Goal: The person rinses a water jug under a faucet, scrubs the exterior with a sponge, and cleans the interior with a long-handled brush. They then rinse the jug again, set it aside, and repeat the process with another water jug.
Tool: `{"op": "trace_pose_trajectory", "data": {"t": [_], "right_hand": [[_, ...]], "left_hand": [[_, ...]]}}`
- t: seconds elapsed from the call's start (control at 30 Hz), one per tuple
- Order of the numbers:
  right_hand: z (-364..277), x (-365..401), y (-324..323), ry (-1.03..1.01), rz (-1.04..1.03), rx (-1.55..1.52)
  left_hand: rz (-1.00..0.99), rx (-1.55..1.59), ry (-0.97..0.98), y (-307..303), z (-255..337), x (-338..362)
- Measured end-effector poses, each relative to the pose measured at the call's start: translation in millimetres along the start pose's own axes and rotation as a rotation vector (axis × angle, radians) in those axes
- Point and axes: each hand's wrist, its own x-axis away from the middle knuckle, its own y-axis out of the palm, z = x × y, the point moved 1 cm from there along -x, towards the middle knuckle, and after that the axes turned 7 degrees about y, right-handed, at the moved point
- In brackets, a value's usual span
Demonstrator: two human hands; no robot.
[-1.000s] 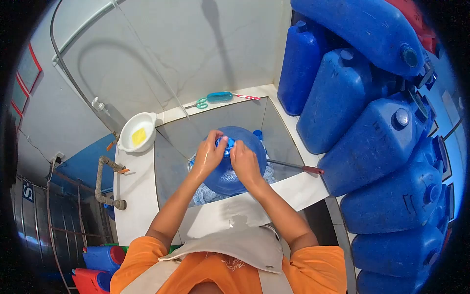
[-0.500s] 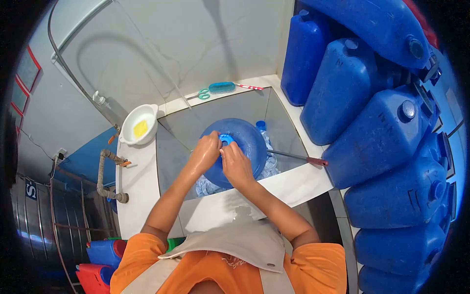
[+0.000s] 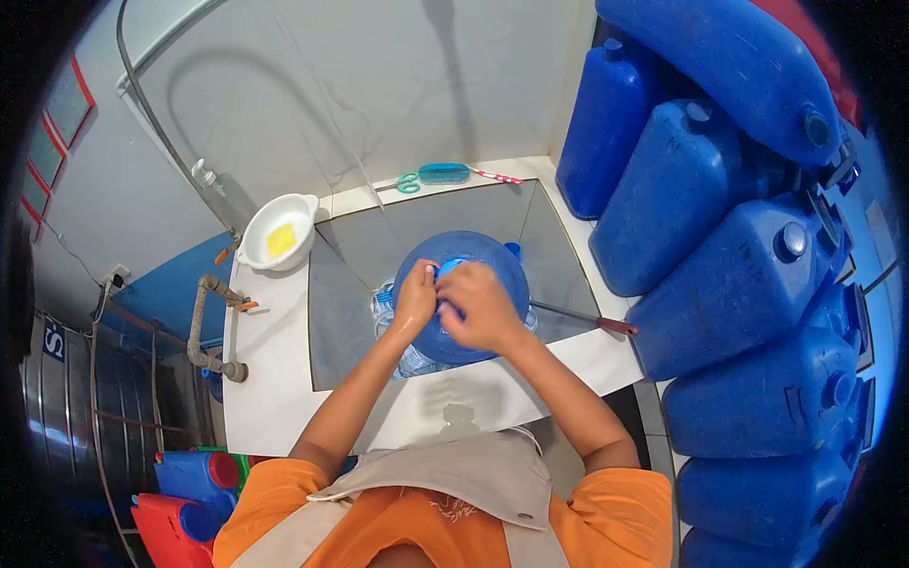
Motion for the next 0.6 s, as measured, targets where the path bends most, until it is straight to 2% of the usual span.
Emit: {"op": "trace_pose_trajectory", "data": {"t": [0.03,0.07,0.1,0.13,0.17,0.23,0.27,0.33,0.37,0.5,0.57,0.6], "right_hand": [[1.6,-8.9,-2.3,-0.004,-0.007,0.002],[3.2,-17.7,-5.9,0.12,0.129,-0.002],[6.2,-23.8,-9.4,0.248,0.267,-0.006],[24.7,-23.7,-3.4,0.236,0.045,-0.105],[28.2,-24.8,-2.3,0.238,0.045,-0.105],[36.9,-23.7,-0.5,0.436,0.012,-0.079],[43.1,-22.5,1.1,0.437,0.004,-0.076],[53.1,-20.0,5.5,0.346,0.168,-0.081],[54.0,-12.0,7.1,0.343,0.16,-0.081],[52.6,-0.9,2.9,0.452,0.179,-0.071],[55.7,-5.0,0.3,0.582,0.221,-0.307],[61.6,-3.5,0.9,0.577,0.23,-0.305]], "left_hand": [[-0.033,0.048,-0.035,3.7,3.4,-2.8],[0.017,-0.081,0.116,7.3,8.9,-2.5],[0.018,-0.076,0.112,11.4,12.6,-2.7],[-0.026,-0.183,0.15,14.1,17.2,-4.9],[-0.072,-0.292,0.19,15.6,20.3,-8.3],[-0.083,-0.317,0.216,17.4,22.0,-17.4],[-0.089,-0.343,0.239,18.8,22.7,-18.4],[-0.093,-0.447,0.216,22.2,1.1,-18.8],[-0.094,-0.547,0.195,20.6,-4.2,-17.5],[-0.003,-0.568,0.22,-1.6,-10.1,-26.7],[0.159,-0.472,0.342,-17.7,-4.3,-52.5],[0.16,-0.473,0.351,-26.5,-11.4,-55.9]]}}
